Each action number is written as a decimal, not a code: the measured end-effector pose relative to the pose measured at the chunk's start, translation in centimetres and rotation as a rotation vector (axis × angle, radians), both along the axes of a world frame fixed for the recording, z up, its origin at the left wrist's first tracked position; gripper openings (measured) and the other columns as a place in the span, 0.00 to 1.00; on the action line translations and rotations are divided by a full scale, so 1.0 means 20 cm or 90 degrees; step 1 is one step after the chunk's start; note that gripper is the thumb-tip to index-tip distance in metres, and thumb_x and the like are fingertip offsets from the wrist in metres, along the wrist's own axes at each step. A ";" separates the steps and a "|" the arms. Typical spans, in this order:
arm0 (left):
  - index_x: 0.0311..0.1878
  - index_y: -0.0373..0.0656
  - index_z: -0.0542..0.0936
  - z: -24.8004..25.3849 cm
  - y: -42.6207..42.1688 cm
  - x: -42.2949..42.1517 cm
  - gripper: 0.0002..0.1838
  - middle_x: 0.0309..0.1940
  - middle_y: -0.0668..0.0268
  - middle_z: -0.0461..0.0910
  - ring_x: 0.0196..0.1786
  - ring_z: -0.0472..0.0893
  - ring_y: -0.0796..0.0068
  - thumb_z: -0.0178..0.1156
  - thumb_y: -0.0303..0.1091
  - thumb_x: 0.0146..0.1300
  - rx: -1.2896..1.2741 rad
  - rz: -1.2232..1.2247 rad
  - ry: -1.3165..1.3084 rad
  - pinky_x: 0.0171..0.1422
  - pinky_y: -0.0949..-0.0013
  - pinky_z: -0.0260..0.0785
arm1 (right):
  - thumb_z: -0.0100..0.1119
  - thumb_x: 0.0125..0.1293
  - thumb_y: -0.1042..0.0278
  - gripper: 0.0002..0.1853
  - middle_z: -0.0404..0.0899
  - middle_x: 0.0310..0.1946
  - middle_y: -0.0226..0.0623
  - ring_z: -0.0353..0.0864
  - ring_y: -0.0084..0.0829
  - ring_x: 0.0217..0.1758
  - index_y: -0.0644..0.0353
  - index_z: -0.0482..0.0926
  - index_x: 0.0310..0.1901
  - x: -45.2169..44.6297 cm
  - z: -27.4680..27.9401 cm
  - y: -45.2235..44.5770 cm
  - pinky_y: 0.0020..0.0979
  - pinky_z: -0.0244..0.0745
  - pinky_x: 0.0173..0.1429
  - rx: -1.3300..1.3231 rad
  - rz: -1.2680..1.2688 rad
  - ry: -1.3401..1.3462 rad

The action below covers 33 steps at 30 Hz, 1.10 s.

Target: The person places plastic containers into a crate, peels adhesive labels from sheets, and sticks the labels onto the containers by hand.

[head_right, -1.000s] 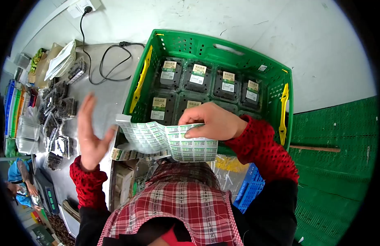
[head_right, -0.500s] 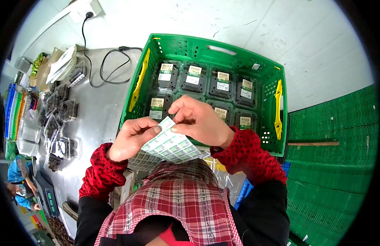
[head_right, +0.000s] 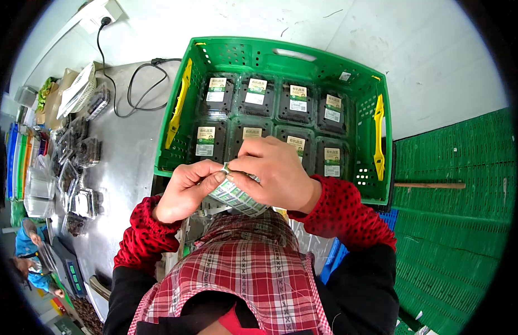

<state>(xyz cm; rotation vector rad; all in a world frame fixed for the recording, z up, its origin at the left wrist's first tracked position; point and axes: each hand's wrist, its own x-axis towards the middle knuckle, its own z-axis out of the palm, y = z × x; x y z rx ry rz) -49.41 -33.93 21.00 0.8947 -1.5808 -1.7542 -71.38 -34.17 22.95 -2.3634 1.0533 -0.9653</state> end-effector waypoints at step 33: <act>0.46 0.34 0.79 -0.11 -0.15 -0.31 0.09 0.33 0.70 0.78 0.38 0.72 0.85 0.51 0.27 0.75 0.072 -0.059 -0.077 0.43 0.77 0.67 | 0.65 0.58 0.71 0.04 0.77 0.19 0.33 0.78 0.26 0.20 0.62 0.82 0.29 -0.30 -0.21 -0.12 0.28 0.69 0.24 0.275 0.028 -0.076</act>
